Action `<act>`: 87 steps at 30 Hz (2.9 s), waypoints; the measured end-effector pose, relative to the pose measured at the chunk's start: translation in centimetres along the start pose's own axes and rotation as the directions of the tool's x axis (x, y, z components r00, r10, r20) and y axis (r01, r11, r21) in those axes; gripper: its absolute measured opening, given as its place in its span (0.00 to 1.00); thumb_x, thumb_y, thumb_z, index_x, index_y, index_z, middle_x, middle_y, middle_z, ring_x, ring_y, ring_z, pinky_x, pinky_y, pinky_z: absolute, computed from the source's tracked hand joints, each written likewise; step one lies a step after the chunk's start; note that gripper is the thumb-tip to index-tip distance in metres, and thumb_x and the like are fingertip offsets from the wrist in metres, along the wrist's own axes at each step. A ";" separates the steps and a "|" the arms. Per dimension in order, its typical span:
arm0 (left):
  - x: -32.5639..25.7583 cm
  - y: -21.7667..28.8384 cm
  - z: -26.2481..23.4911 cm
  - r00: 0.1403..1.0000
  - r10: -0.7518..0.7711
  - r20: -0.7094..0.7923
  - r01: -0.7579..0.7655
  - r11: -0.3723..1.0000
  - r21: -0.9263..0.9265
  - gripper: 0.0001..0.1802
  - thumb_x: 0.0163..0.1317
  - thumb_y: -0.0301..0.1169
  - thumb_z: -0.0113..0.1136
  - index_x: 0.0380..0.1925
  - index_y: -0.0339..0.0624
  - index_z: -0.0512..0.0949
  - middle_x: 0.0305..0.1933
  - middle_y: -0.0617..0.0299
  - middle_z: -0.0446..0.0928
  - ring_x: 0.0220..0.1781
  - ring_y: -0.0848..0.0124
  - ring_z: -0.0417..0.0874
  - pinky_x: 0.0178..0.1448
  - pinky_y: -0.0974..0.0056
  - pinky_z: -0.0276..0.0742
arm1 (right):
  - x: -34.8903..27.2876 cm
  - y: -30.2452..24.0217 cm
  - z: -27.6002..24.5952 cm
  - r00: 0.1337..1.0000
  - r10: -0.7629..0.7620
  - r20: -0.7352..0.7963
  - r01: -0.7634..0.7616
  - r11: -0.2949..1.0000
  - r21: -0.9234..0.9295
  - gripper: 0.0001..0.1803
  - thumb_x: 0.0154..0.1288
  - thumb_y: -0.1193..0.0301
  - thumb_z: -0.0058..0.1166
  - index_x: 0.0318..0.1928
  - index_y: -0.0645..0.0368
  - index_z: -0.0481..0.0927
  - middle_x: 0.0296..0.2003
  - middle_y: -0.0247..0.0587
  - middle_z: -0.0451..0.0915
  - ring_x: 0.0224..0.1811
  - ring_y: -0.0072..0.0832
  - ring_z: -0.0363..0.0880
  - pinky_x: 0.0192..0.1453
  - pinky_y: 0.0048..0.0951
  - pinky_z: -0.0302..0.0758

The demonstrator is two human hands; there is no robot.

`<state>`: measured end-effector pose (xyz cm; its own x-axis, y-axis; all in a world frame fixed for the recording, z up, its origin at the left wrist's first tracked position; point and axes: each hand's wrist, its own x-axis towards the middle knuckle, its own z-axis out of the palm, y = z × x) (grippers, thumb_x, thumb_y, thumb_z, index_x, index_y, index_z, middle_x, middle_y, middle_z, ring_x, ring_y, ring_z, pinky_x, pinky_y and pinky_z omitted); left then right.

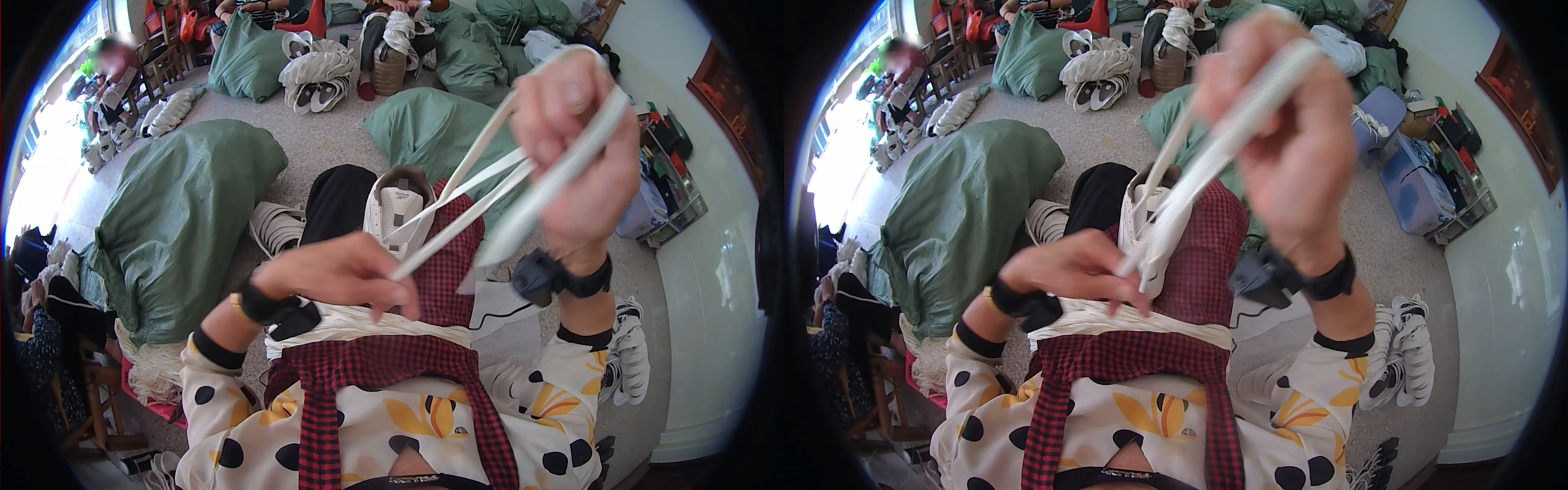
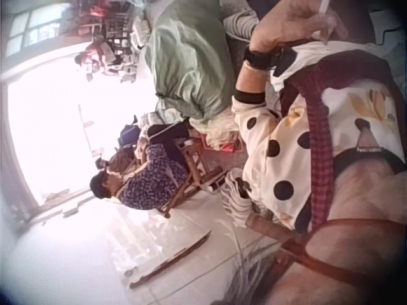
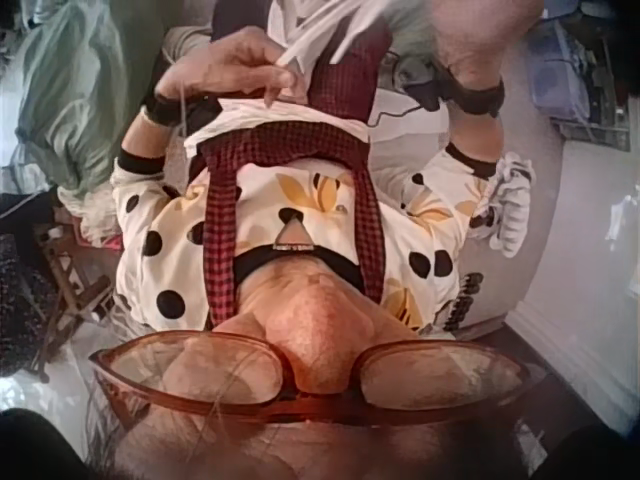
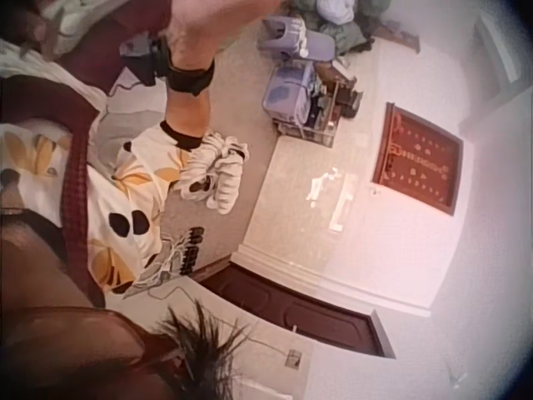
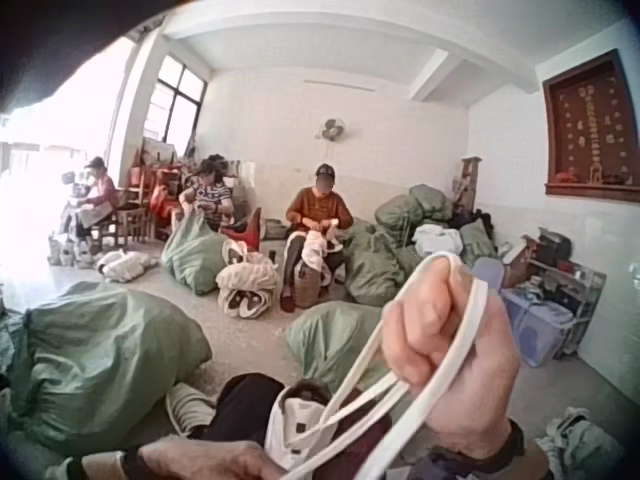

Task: The recorder is threading and lacing white athletic shoes.

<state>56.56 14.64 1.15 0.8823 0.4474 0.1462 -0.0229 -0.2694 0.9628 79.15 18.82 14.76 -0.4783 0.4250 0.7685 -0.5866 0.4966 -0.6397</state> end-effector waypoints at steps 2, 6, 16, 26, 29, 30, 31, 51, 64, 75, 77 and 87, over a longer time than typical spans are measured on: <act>-3.7 3.5 -1.2 0.986 0.136 -0.100 -0.142 0.988 -0.053 0.18 0.76 0.36 0.51 0.40 0.31 0.84 0.38 0.52 0.85 0.27 0.75 0.82 0.29 0.72 0.74 | -1.6 -0.7 -3.5 0.968 -0.031 -0.250 0.000 0.992 -0.122 0.18 0.78 0.60 0.39 0.31 0.57 0.68 0.22 0.28 0.62 0.24 0.22 0.60 0.27 0.24 0.57; -11.5 1.9 -3.6 0.683 0.285 -0.672 -0.289 0.951 0.110 0.17 0.75 0.41 0.50 0.35 0.38 0.75 0.40 0.41 0.81 0.17 0.73 0.76 0.18 0.74 0.67 | -8.0 -0.3 -12.0 0.755 -0.031 -0.655 -0.163 0.959 -0.233 0.15 0.77 0.63 0.41 0.35 0.59 0.73 0.26 0.33 0.70 0.33 0.26 0.71 0.37 0.25 0.68; -17.1 -9.9 -7.3 0.293 -0.059 -0.954 0.891 0.378 0.250 0.12 0.64 0.33 0.58 0.32 0.33 0.83 0.35 0.42 0.83 0.34 0.48 0.85 0.37 0.50 0.78 | -21.4 9.5 -12.6 0.888 0.233 -0.396 -0.428 0.110 -0.897 0.13 0.60 0.76 0.59 0.46 0.64 0.77 0.37 0.50 0.82 0.37 0.46 0.83 0.44 0.40 0.80; 0.2 -9.1 -1.5 0.760 0.266 -0.593 0.461 0.424 0.780 0.14 0.62 0.41 0.65 0.27 0.41 0.79 0.37 0.58 0.74 0.44 0.58 0.72 0.52 0.54 0.65 | -17.6 13.2 -3.4 0.891 0.454 0.030 -0.144 0.344 -0.928 0.05 0.69 0.73 0.52 0.38 0.63 0.74 0.28 0.40 0.75 0.27 0.37 0.78 0.36 0.38 0.75; 0.2 -10.1 -1.7 0.810 0.204 -0.550 0.445 0.397 0.803 0.19 0.64 0.46 0.62 0.25 0.42 0.78 0.34 0.59 0.73 0.40 0.60 0.69 0.46 0.56 0.62 | -15.5 10.1 -2.4 0.661 0.750 -0.018 -0.664 0.573 -0.481 0.12 0.70 0.70 0.49 0.29 0.63 0.73 0.22 0.31 0.69 0.24 0.22 0.70 0.29 0.29 0.68; 0.0 -10.2 -1.9 0.808 0.225 -0.544 0.416 0.437 0.798 0.19 0.64 0.46 0.62 0.25 0.42 0.79 0.33 0.59 0.73 0.40 0.60 0.69 0.46 0.56 0.62 | -14.8 9.6 -2.3 0.680 0.731 -0.044 -0.659 0.585 -0.472 0.15 0.69 0.70 0.49 0.24 0.62 0.70 0.20 0.26 0.65 0.24 0.14 0.62 0.27 0.25 0.62; 0.1 -10.2 -1.7 0.813 0.242 -0.530 0.375 0.479 0.794 0.18 0.65 0.45 0.62 0.25 0.42 0.80 0.32 0.59 0.73 0.40 0.61 0.69 0.47 0.56 0.62 | -15.2 10.2 -3.6 0.680 0.726 -0.104 -0.665 0.550 -0.505 0.15 0.68 0.69 0.50 0.24 0.64 0.71 0.18 0.30 0.64 0.23 0.14 0.63 0.27 0.26 0.63; -1.3 -10.2 -4.3 0.790 0.122 -0.601 0.303 0.774 0.556 0.14 0.63 0.31 0.59 0.23 0.30 0.74 0.16 0.55 0.68 0.19 0.76 0.64 0.24 0.62 0.64 | -16.9 13.0 -5.0 0.764 0.550 -0.338 -0.543 0.265 -0.797 0.12 0.69 0.69 0.54 0.34 0.68 0.80 0.21 0.51 0.78 0.20 0.37 0.76 0.27 0.37 0.71; -6.4 -11.2 -7.1 0.923 0.253 -0.291 0.273 0.106 0.956 0.15 0.64 0.43 0.63 0.41 0.47 0.73 0.30 0.58 0.70 0.28 0.58 0.80 0.29 0.54 0.77 | -19.6 13.4 -7.6 0.929 0.362 0.073 -0.036 0.287 -0.957 0.13 0.62 0.72 0.61 0.46 0.56 0.77 0.33 0.42 0.79 0.30 0.38 0.82 0.30 0.39 0.79; -26.6 -2.7 -11.1 0.646 0.378 -0.663 0.747 -0.136 0.650 0.14 0.59 0.17 0.53 0.43 0.44 0.75 0.40 0.52 0.76 0.38 0.48 0.81 0.37 0.48 0.78 | -21.3 -1.7 -16.5 0.916 0.400 -0.018 0.076 -0.216 -0.973 0.12 0.61 0.79 0.49 0.45 0.58 0.79 0.37 0.44 0.82 0.34 0.43 0.84 0.34 0.36 0.82; -31.3 -1.0 -11.4 0.556 0.483 -0.676 0.808 -0.121 0.577 0.11 0.65 0.20 0.52 0.47 0.42 0.77 0.43 0.49 0.79 0.44 0.47 0.83 0.43 0.49 0.80 | -21.2 -6.2 -18.6 0.930 0.351 -0.114 0.024 -0.366 -0.930 0.13 0.62 0.80 0.47 0.46 0.60 0.79 0.41 0.46 0.83 0.40 0.45 0.84 0.41 0.39 0.82; -38.6 8.6 -7.1 0.392 0.790 -0.472 0.919 -0.316 0.236 0.11 0.73 0.26 0.50 0.50 0.38 0.79 0.45 0.51 0.83 0.40 0.55 0.85 0.44 0.56 0.81 | -27.2 -25.2 -27.9 0.930 -0.148 -0.337 -0.301 -0.834 -0.462 0.15 0.75 0.73 0.44 0.56 0.56 0.81 0.48 0.49 0.84 0.51 0.47 0.83 0.55 0.39 0.79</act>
<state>18.92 1.10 5.44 0.1062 0.3652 0.9249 0.9290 0.2951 -0.2232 125.17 15.87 9.68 -0.1372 0.5765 0.8055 0.9353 -0.1923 0.2970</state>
